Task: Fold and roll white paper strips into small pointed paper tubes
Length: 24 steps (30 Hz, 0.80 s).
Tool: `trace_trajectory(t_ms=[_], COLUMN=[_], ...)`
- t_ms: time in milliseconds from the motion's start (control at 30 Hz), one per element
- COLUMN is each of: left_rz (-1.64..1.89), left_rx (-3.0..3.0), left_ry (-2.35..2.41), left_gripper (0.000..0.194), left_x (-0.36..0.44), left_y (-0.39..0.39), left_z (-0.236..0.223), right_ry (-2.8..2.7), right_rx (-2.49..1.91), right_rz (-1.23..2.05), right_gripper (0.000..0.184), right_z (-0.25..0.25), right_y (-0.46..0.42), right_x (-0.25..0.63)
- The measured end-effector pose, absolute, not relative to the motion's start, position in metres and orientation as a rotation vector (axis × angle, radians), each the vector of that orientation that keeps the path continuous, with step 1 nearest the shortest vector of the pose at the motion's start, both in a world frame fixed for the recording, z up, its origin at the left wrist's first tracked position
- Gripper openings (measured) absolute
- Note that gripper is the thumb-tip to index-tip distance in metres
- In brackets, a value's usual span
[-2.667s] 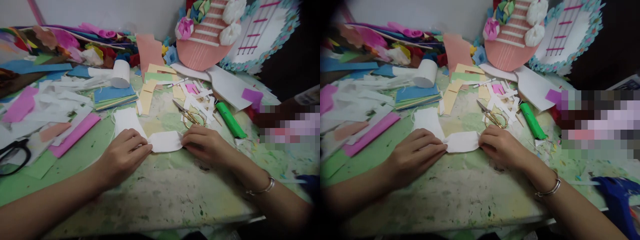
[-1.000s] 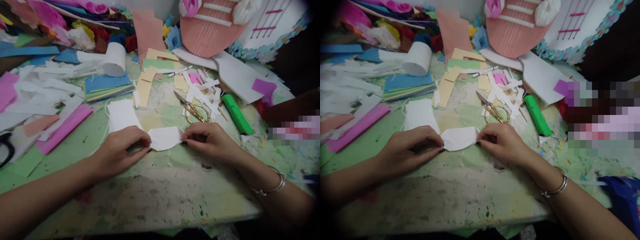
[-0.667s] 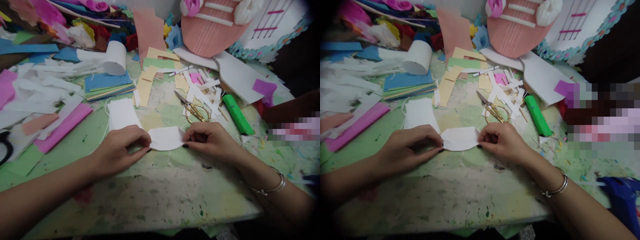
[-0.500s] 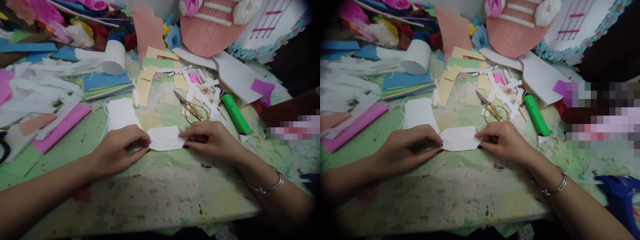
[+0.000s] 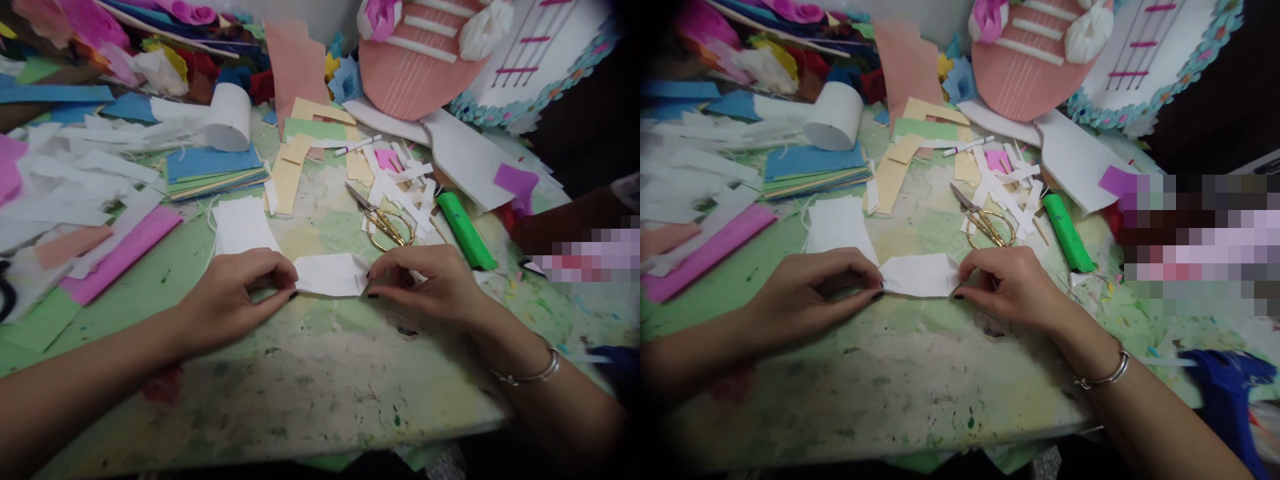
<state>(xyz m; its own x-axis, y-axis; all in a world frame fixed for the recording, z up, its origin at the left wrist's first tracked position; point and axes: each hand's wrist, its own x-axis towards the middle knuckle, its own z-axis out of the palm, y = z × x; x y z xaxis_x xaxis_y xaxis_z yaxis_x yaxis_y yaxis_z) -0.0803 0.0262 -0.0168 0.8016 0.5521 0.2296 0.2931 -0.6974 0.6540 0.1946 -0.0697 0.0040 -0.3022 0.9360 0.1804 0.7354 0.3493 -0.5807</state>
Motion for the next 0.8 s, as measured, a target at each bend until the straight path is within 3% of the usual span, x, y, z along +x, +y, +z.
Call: trace_trajectory(t_ms=[133, 367, 800], left_rz=[0.525, 0.521, 0.486], left_rx=[2.277, 2.254, 2.263], left_ry=[0.7, 0.698, 0.675], left_gripper=[0.004, 0.005, 0.005], left_x=[-0.079, -0.078, -0.078], left_y=[0.027, 0.027, 0.028], left_z=[-0.013, -0.013, -0.015], right_ry=[-2.241, -2.241, -2.023], right_rx=[-1.319, -1.321, -1.464], right_rz=[0.443, 0.332, 0.667], right_gripper=[0.018, 0.019, 0.011], right_z=[0.0, -0.007, -0.009], right_y=[-0.07, -0.069, -0.064], right_x=[0.194, 0.191, 0.191])
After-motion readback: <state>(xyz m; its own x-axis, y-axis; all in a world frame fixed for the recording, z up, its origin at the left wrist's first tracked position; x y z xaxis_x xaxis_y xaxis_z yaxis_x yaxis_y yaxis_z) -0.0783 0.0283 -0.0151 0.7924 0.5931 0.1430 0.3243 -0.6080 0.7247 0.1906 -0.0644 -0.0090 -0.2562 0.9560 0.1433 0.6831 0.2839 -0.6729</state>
